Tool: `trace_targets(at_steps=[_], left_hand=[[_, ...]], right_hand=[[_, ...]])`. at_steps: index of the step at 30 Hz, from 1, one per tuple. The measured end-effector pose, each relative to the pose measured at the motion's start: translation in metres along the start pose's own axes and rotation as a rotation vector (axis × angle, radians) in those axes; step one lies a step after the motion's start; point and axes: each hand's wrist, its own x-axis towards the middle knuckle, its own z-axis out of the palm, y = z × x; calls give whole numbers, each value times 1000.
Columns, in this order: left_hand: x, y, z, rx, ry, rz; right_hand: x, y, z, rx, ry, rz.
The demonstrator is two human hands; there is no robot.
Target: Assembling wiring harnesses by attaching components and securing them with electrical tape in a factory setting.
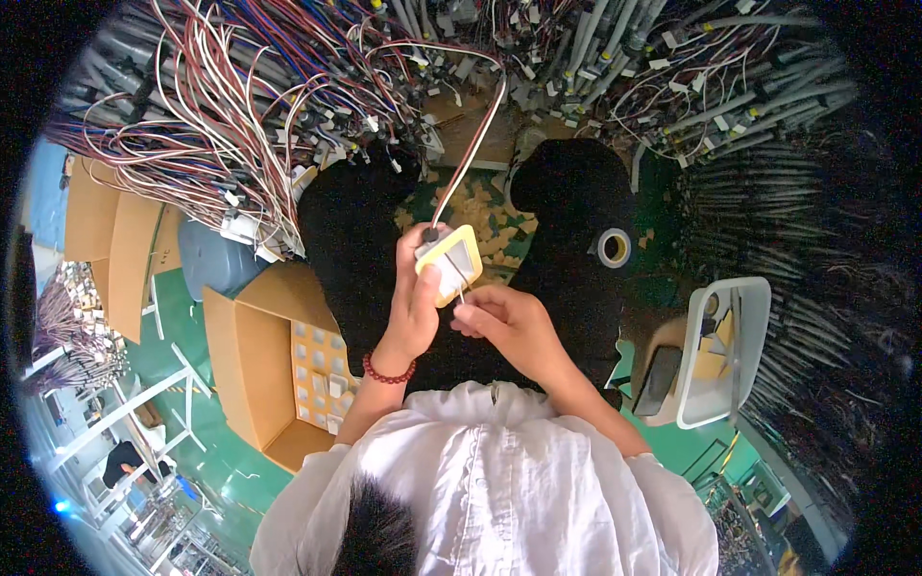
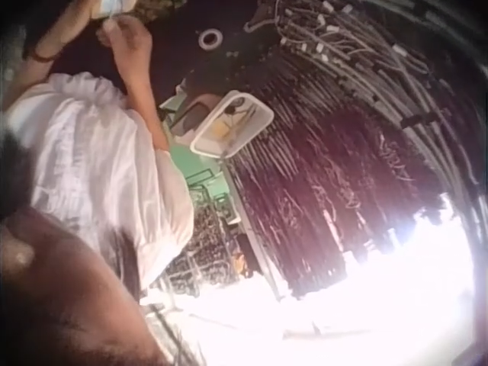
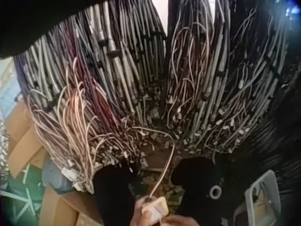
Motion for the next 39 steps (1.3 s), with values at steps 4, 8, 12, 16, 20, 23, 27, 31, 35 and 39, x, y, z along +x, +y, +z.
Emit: trace_targets(at_steps=[4, 8, 12, 16, 20, 23, 27, 31, 35, 39], left_hand=[[-1, -1, 6, -59, 80, 56], [4, 7, 10, -369, 230, -97], [5, 4, 14, -567, 349, -239], [7, 4, 16, -602, 370, -304], [6, -1, 11, -756, 391, -429], [8, -2, 3, -797, 321, -496], [1, 17, -3, -445, 160, -268], [-3, -11, -16, -130, -48, -126], [5, 12, 5, 264, -120, 181], [1, 19, 13, 431, -35, 254]], right_hand=[[4, 3, 6, -230, 100, -112], [4, 2, 5, -157, 5, -175], [6, 3, 6, -2, -123, -118], [6, 8, 4, -15, -125, -140], [8, 13, 9, -118, -90, -210], [3, 6, 5, -259, -87, -267], [-27, -31, -50, -914, 349, -573], [-22, -40, -107, -1171, 445, -437], [-17, -42, -115, -966, 393, -401], [-22, -43, -67, -474, 154, -314]])
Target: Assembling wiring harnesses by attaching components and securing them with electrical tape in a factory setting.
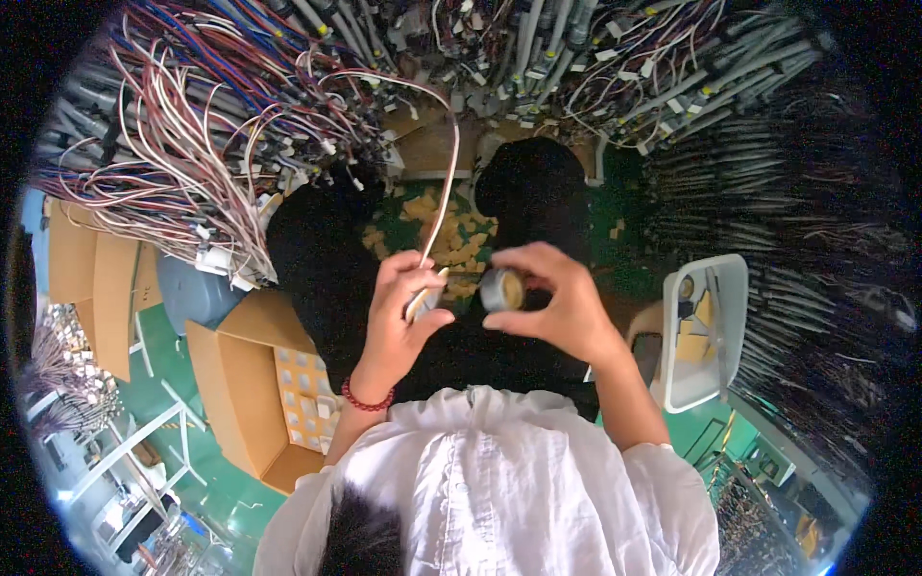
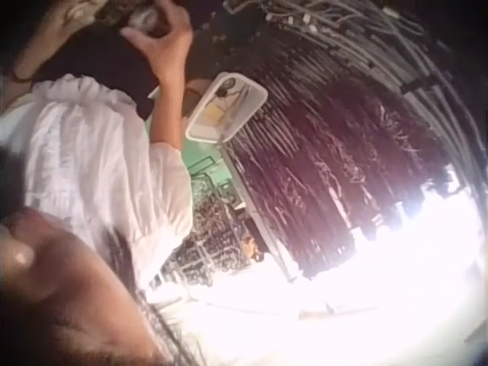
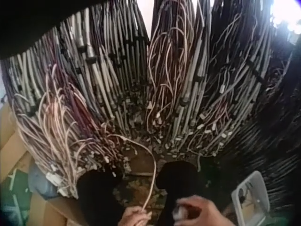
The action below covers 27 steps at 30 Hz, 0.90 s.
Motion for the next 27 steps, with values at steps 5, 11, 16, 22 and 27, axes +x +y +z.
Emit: trace_targets(at_steps=[5, 11, 16, 22, 27], left_hand=[[1, 6, -5, -101, -90, -56], [-6, 7, -19, -390, -128, -223], [-9, -3, -24, -505, -172, -139], [-7, 6, -39, -855, -289, -249], [-2, 10, -37, -799, -394, -239]], right_hand=[[3, -15, 23, 55, -92, -54], [8, -27, 27, -91, -216, -221], [7, -22, 23, 210, -392, -144], [21, 3, 12, 531, -417, 115], [36, -6, 26, 591, -602, 186]])
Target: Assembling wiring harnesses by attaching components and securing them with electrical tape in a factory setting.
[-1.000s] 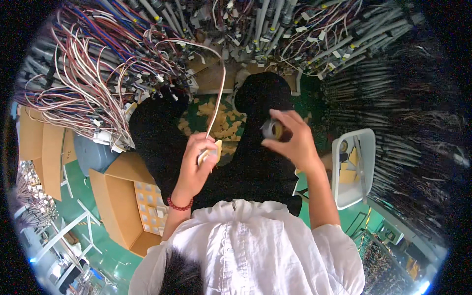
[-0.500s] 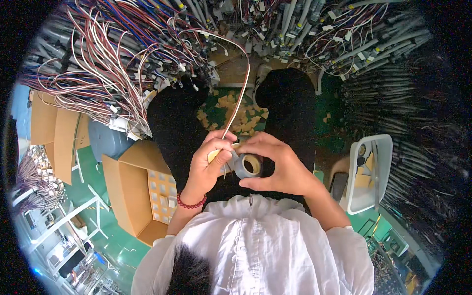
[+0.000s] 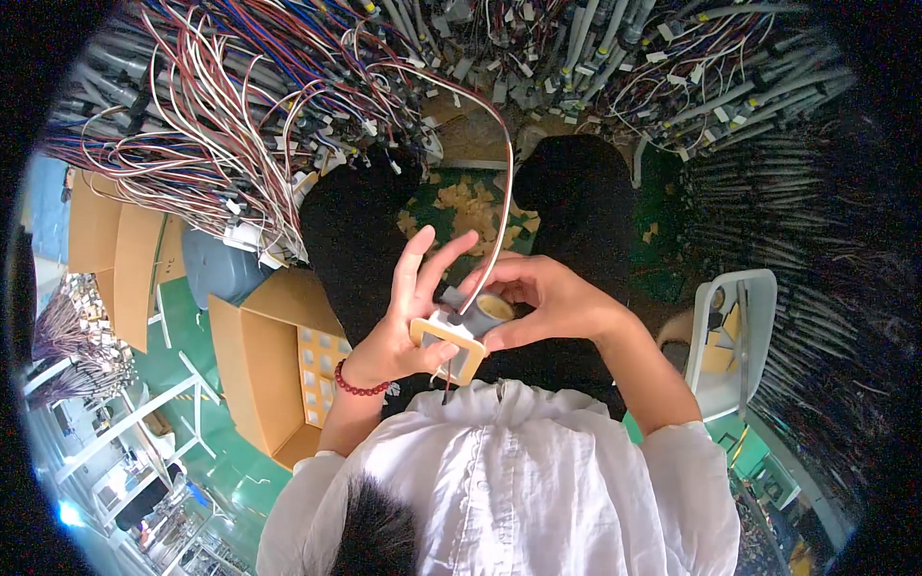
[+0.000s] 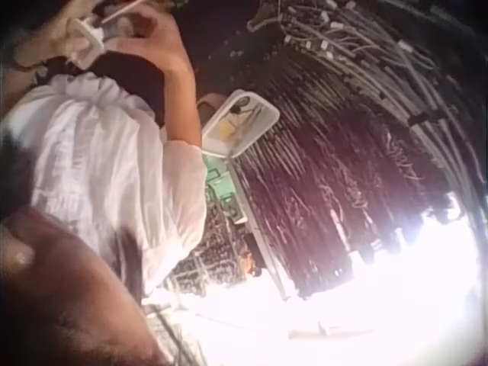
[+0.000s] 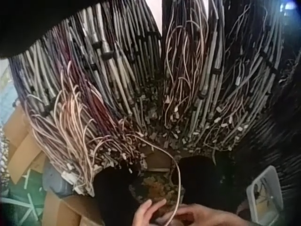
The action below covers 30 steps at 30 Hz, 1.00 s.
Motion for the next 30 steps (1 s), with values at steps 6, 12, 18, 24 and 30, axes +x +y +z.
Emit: trace_targets(at_steps=[6, 12, 18, 24, 30], left_hand=[[2, 5, 3, -135, -19, -38], [3, 5, -6, -143, -93, -60], [3, 2, -7, -179, -100, -73], [-2, -8, -11, 523, -64, 211], [-13, 1, 3, 385, 160, 131]], right_hand=[[4, -14, -1, -198, -122, -93], [5, -16, -1, -272, -213, -121], [7, -25, 1, -465, -345, -234], [0, -21, -2, -283, -253, -103], [-4, -21, 4, -207, -188, -118]])
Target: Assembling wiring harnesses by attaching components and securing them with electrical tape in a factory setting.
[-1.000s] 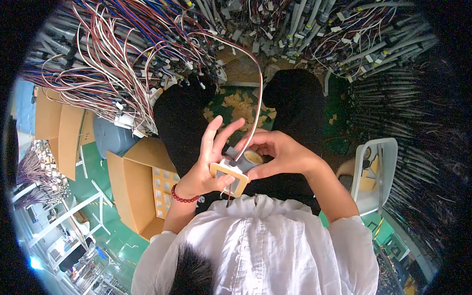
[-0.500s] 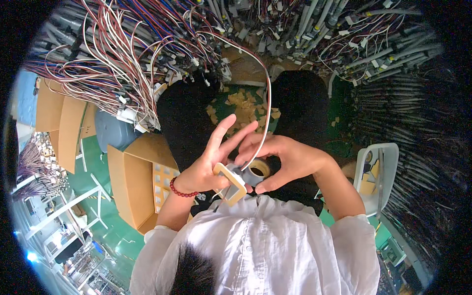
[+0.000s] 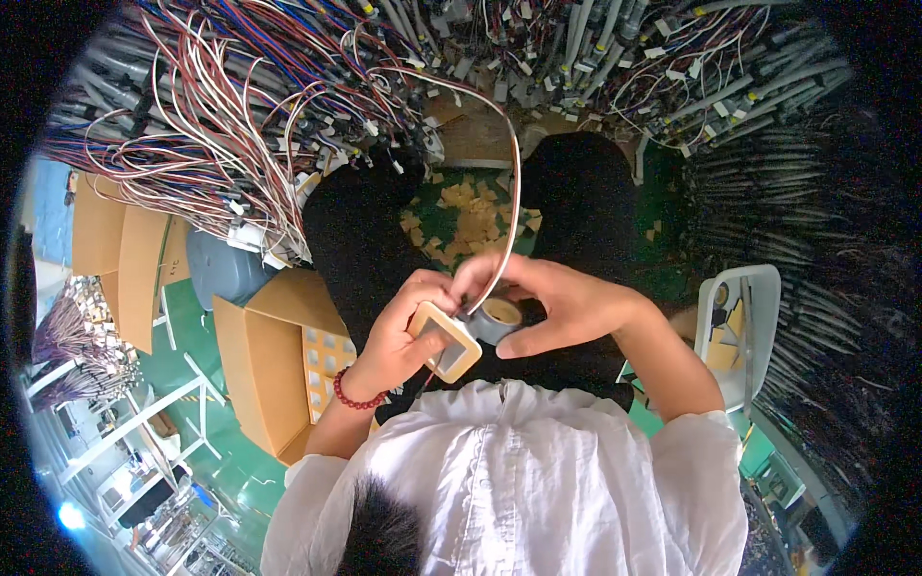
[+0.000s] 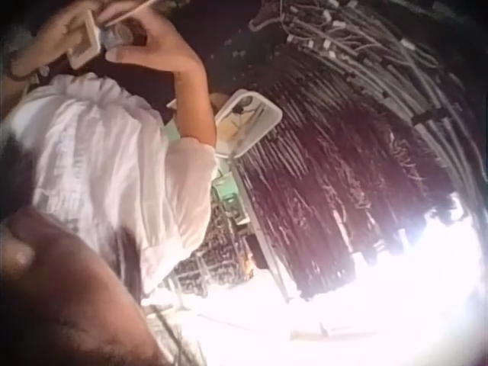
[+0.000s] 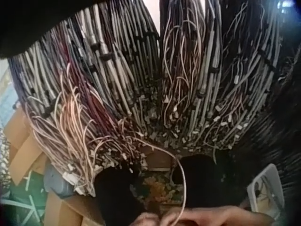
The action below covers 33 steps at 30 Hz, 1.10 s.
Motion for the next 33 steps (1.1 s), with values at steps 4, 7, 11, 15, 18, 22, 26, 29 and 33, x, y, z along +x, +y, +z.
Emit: trace_targets(at_steps=[4, 7, 11, 15, 18, 22, 26, 29, 33], left_hand=[[-2, 6, -7, -16, -74, 70], [-4, 8, -8, -73, -115, 131], [-1, 9, -9, -110, -94, 72], [-3, 10, -9, -204, -103, 11], [-1, 5, -11, -199, -62, -25], [1, 10, -4, 14, 45, 8], [0, 14, 7, 156, 221, 85], [3, 25, -12, 753, 88, 348], [7, 28, -15, 1050, 58, 586]], right_hand=[[-3, -2, 2, 101, 63, 55], [-6, -3, 5, 78, 58, 85], [-5, -15, 9, -189, 97, 104], [-3, -26, 12, -489, -19, -139], [-2, -27, 11, -429, -120, -160], [-9, -22, 2, -264, -136, 24], [-14, 4, -3, 184, -121, 51], [-12, 14, -1, 350, -5, 111], [-8, 21, 5, 428, 23, 70]])
